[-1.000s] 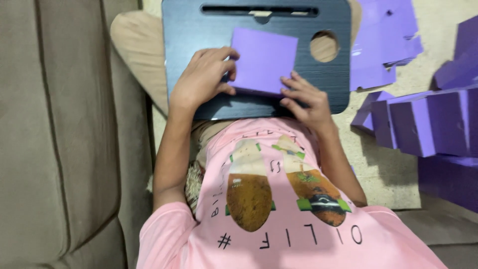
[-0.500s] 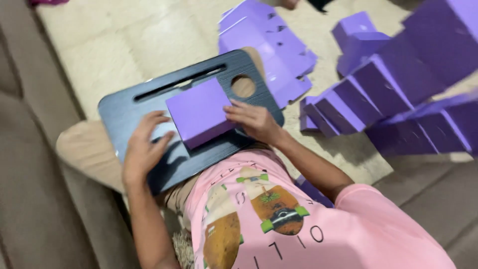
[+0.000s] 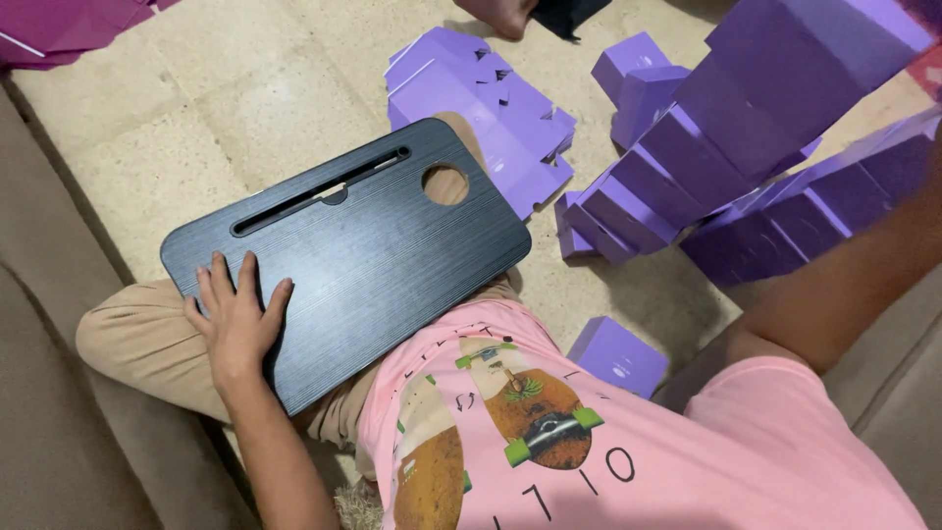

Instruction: The person assembles purple cardboard boxes by folding and tucking flaps on a small lap tray. They handle flat die-cut sheets, fold them into box shapes, and place completed boxes aside. The process is repeated with multiple sheets.

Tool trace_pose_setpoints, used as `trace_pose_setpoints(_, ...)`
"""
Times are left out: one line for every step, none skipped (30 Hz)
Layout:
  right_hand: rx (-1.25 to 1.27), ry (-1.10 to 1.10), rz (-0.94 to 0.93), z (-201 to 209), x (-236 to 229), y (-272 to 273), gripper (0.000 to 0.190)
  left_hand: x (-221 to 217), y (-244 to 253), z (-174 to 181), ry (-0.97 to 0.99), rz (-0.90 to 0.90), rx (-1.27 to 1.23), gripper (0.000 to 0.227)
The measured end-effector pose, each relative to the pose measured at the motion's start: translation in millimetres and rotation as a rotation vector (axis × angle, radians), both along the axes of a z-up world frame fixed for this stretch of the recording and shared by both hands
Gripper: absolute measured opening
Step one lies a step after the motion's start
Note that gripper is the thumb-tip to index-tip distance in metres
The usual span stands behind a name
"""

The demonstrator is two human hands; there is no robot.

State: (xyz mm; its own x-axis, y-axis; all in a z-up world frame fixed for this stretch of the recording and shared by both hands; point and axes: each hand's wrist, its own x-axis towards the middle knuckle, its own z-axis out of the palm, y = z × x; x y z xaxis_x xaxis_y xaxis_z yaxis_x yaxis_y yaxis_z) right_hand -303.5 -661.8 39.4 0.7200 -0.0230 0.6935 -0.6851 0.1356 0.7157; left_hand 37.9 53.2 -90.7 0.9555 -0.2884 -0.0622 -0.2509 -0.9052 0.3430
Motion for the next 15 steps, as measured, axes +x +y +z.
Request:
trace_pose_setpoints(-0.024, -0.014, -0.015, 0, 0, -2, 0.007, 1, -1, -1, 0.004, -0.002, 0.004, 0.073)
trace_pose_setpoints(-0.041, -0.023, -0.024, -3, 2, -4, 0.008, 0, 2, -1, 0.014, 0.002, 0.015, 0.074)
trace_pose_setpoints(-0.041, -0.021, -0.016, -5, 4, -5, 0.008, -1, 1, -3, 0.017, 0.010, 0.015, 0.074)
trace_pose_setpoints(-0.056, -0.032, -0.024, -9, 8, -6, 0.009, -1, 2, -4, 0.007, 0.003, 0.016, 0.074)
trace_pose_setpoints(-0.071, -0.043, -0.031, -13, 12, -7, 0.012, -1, 2, -6, -0.002, -0.004, 0.018, 0.073)
trace_pose_setpoints(-0.066, -0.043, -0.026, -16, 14, -7, 0.012, -1, 2, -5, -0.001, 0.001, 0.023, 0.073)
trace_pose_setpoints(-0.077, -0.054, -0.038, -21, 17, -8, 0.014, 0, 1, -4, 0.004, 0.006, 0.034, 0.073)
trace_pose_setpoints(-0.087, -0.060, -0.054, -26, 14, -7, 0.017, -1, 1, -5, 0.013, 0.005, 0.047, 0.074)
trace_pose_setpoints(-0.080, -0.055, -0.054, -31, 13, -6, 0.017, -1, 1, -3, 0.017, 0.005, 0.054, 0.074)
trace_pose_setpoints(-0.090, -0.058, -0.073, -35, 8, -5, 0.020, -2, 1, -2, 0.006, -0.002, 0.049, 0.074)
trace_pose_setpoints(-0.101, -0.061, -0.092, -40, 4, -4, 0.022, -2, 0, -2, -0.005, -0.010, 0.045, 0.075)
trace_pose_setpoints(-0.095, -0.050, -0.087, -43, 3, -4, 0.022, -4, -2, -1, 0.006, -0.005, 0.051, 0.075)
trace_pose_setpoints(-0.106, -0.051, -0.098, -47, 3, -2, 0.025, -5, -3, 1, -0.003, -0.018, 0.039, 0.074)
trace_pose_setpoints(-0.117, -0.056, -0.099, -51, 10, -2, 0.028, -4, -2, 3, -0.016, -0.021, 0.027, 0.073)
trace_pose_setpoints(-0.111, -0.050, -0.085, -54, 17, -1, 0.028, -4, -2, 2, -0.009, -0.007, 0.033, 0.073)
